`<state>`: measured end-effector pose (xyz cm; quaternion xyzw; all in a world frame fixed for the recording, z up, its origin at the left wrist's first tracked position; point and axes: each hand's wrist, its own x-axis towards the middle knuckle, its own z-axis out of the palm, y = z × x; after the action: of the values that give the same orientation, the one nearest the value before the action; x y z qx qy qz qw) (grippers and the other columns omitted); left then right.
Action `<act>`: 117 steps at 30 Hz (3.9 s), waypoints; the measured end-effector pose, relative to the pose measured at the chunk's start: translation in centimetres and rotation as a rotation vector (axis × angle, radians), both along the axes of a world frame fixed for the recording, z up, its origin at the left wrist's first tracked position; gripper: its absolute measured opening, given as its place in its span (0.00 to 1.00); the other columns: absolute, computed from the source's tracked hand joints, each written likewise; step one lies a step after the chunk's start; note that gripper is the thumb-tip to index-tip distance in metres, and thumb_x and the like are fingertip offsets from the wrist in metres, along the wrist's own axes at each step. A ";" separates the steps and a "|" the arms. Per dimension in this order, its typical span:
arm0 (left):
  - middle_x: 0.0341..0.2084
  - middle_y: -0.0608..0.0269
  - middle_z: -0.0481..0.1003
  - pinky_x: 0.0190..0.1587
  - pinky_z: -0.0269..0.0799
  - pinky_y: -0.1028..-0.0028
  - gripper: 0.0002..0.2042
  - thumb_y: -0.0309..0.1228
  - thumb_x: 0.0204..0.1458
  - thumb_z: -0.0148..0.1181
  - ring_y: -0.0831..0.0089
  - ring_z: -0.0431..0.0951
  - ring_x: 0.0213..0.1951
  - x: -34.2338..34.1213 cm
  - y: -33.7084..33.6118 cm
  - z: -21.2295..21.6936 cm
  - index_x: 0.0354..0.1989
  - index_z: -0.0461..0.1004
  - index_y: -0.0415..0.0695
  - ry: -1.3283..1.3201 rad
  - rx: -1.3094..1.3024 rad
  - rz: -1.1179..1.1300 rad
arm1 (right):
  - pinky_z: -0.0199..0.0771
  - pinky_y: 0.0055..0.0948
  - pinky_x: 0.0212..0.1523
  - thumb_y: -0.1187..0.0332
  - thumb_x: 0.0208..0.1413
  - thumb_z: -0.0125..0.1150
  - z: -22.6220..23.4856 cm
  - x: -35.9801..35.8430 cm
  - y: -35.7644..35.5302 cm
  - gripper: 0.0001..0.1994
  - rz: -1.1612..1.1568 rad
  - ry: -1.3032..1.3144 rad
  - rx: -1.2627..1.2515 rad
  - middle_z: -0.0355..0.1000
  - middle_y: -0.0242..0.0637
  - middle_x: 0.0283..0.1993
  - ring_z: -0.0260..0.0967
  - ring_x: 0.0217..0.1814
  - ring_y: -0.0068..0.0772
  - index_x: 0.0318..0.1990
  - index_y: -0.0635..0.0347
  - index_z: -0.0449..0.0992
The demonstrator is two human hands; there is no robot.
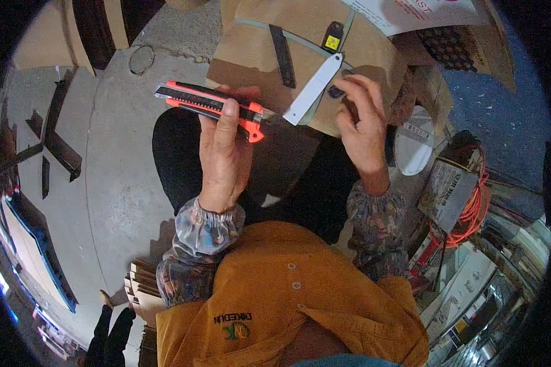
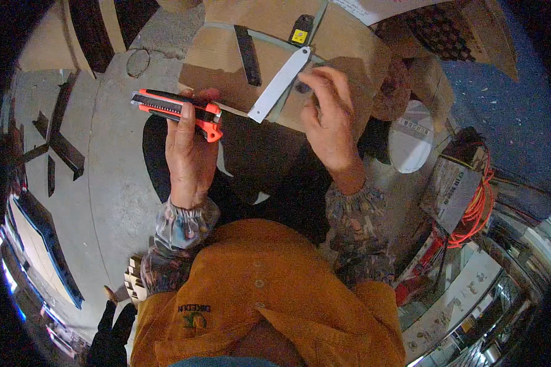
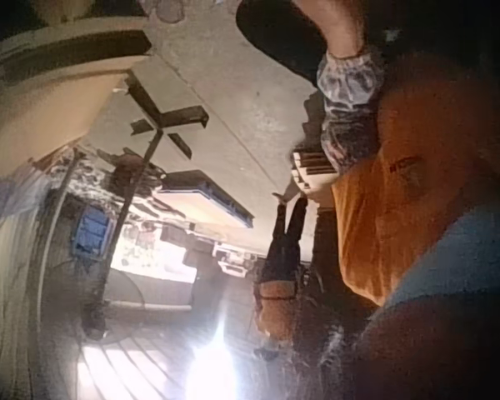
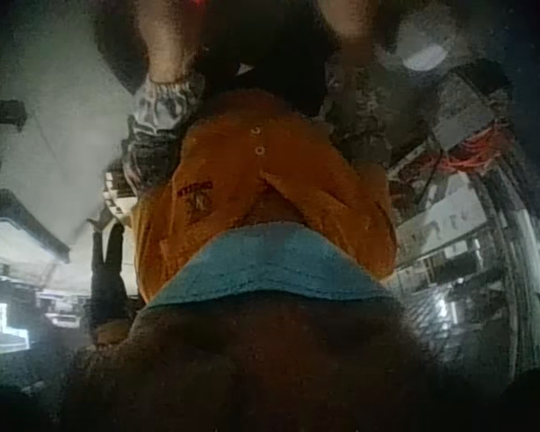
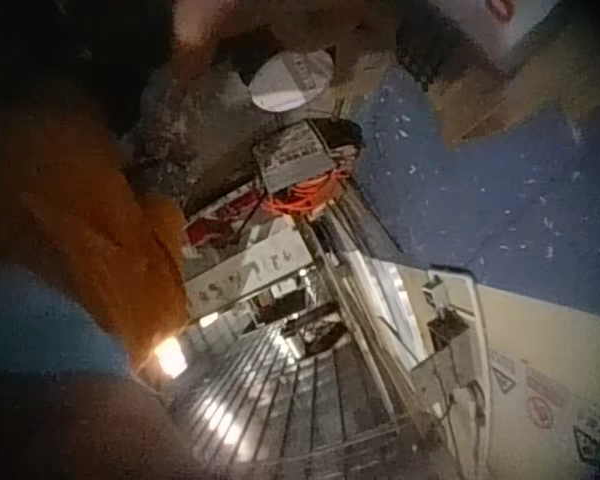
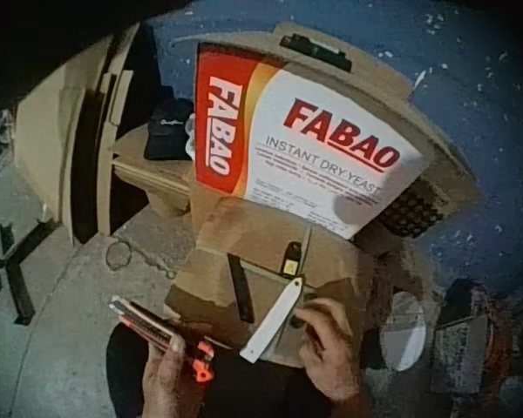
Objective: Replacing a blade in a utility knife and preparing boxes for packing.
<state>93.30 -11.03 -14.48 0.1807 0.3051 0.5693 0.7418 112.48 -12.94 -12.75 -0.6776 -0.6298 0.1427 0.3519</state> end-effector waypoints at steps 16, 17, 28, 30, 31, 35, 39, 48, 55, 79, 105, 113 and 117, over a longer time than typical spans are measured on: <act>0.37 0.54 0.69 0.39 0.67 0.73 0.14 0.28 0.51 0.50 0.69 0.70 0.39 1.0 0.1 1.2 0.45 0.56 0.45 -0.053 -0.069 -0.097 | 0.67 0.24 0.29 0.66 0.56 0.45 1.4 -1.1 -1.6 0.12 0.043 1.187 -0.278 0.67 0.38 0.33 0.66 0.29 0.25 0.44 0.61 0.65; 0.36 0.53 0.70 0.38 0.68 0.73 0.14 0.28 0.51 0.50 0.68 0.71 0.38 1.1 0.0 1.1 0.44 0.56 0.45 -0.066 -0.056 -0.136 | 0.67 0.24 0.29 0.66 0.56 0.45 1.5 -1.3 -1.7 0.12 0.043 1.187 -0.280 0.67 0.38 0.33 0.66 0.29 0.25 0.44 0.61 0.65; 0.32 0.56 0.71 0.31 0.69 0.78 0.20 0.19 0.43 0.57 0.73 0.72 0.31 1.9 -0.6 1.4 0.43 0.55 0.41 0.087 -0.007 -0.171 | 0.66 0.22 0.31 0.71 0.52 0.50 2.5 -2.8 -1.8 0.12 0.185 0.983 -0.336 0.67 0.36 0.36 0.64 0.32 0.22 0.44 0.62 0.65; 0.31 0.56 0.71 0.31 0.69 0.79 0.20 0.18 0.43 0.57 0.74 0.72 0.30 2.0 -0.7 1.4 0.43 0.55 0.41 0.098 -0.004 -0.157 | 0.65 0.23 0.33 0.73 0.51 0.51 2.1 -2.9 -1.9 0.12 0.141 1.050 -0.329 0.66 0.36 0.37 0.64 0.33 0.22 0.44 0.62 0.64; 0.30 0.57 0.71 0.31 0.69 0.79 0.21 0.18 0.42 0.58 0.75 0.72 0.30 2.0 -0.8 1.4 0.43 0.55 0.41 0.107 -0.001 -0.145 | 0.64 0.23 0.35 0.74 0.50 0.52 1.9 -3.0 -1.9 0.13 0.094 1.115 -0.320 0.66 0.37 0.39 0.63 0.35 0.22 0.44 0.63 0.64; 0.30 0.58 0.71 0.32 0.69 0.79 0.21 0.17 0.42 0.58 0.74 0.71 0.30 2.6 -1.2 1.3 0.43 0.55 0.41 0.074 0.020 -0.101 | 0.67 0.20 0.36 0.75 0.47 0.56 1.4 -4.0 -1.7 0.15 -0.001 1.279 -0.193 0.68 0.33 0.36 0.65 0.35 0.21 0.43 0.60 0.64; 0.31 0.58 0.70 0.34 0.69 0.77 0.21 0.17 0.42 0.57 0.73 0.71 0.31 2.7 -1.5 1.0 0.44 0.57 0.42 0.081 0.065 -0.048 | 0.67 0.20 0.37 0.77 0.46 0.57 1.0 -4.2 -1.7 0.16 0.002 1.297 -0.164 0.67 0.33 0.35 0.65 0.36 0.21 0.43 0.61 0.64; 0.32 0.57 0.70 0.33 0.70 0.76 0.21 0.18 0.42 0.57 0.73 0.72 0.31 2.3 -1.1 1.4 0.44 0.57 0.42 0.082 0.025 -0.070 | 0.66 0.23 0.40 0.80 0.45 0.55 1.1 -3.3 -1.4 0.15 0.190 0.506 0.022 0.67 0.38 0.38 0.66 0.40 0.30 0.43 0.62 0.69; 0.31 0.57 0.71 0.33 0.70 0.77 0.20 0.20 0.44 0.57 0.73 0.72 0.31 2.2 -1.0 1.4 0.42 0.55 0.42 0.051 0.000 -0.109 | 0.67 0.26 0.38 0.79 0.42 0.58 2.0 -2.5 -1.2 0.16 0.345 0.166 0.016 0.66 0.41 0.37 0.66 0.38 0.34 0.42 0.62 0.70; 0.38 0.59 0.66 0.43 0.65 0.71 0.13 0.33 0.55 0.43 0.72 0.68 0.40 2.7 -1.1 1.1 0.47 0.58 0.43 -0.042 0.049 -0.050 | 0.65 0.20 0.32 0.68 0.48 0.56 1.8 -5.3 -1.3 0.11 -0.101 1.171 -0.251 0.68 0.32 0.32 0.64 0.33 0.20 0.38 0.64 0.68; 0.36 0.62 0.67 0.42 0.65 0.72 0.11 0.33 0.54 0.45 0.74 0.67 0.38 3.9 -0.7 1.3 0.44 0.61 0.45 -0.162 0.022 0.085 | 0.61 0.19 0.41 0.70 0.50 0.55 0.8 -7.0 -1.6 0.08 -0.111 1.260 -0.200 0.66 0.29 0.33 0.60 0.37 0.17 0.35 0.62 0.66; 0.35 0.63 0.68 0.40 0.65 0.75 0.11 0.33 0.54 0.46 0.75 0.67 0.36 4.0 -0.2 1.1 0.44 0.61 0.45 -0.131 0.032 0.098 | 0.61 0.19 0.40 0.72 0.50 0.55 0.4 -7.0 -1.8 0.08 -0.067 1.239 -0.189 0.66 0.31 0.34 0.61 0.37 0.17 0.36 0.62 0.64; 0.35 0.63 0.68 0.39 0.65 0.76 0.11 0.34 0.54 0.46 0.76 0.68 0.36 3.9 0.1 1.2 0.43 0.61 0.45 -0.098 0.004 0.114 | 0.61 0.19 0.42 0.73 0.51 0.53 0.6 -7.0 -1.9 0.07 -0.037 1.219 -0.228 0.67 0.32 0.36 0.61 0.40 0.17 0.36 0.63 0.64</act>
<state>97.23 -10.96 -13.26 0.1364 0.2773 0.6191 0.7219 105.49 -14.82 -12.12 -0.5182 -0.2846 0.5644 0.5761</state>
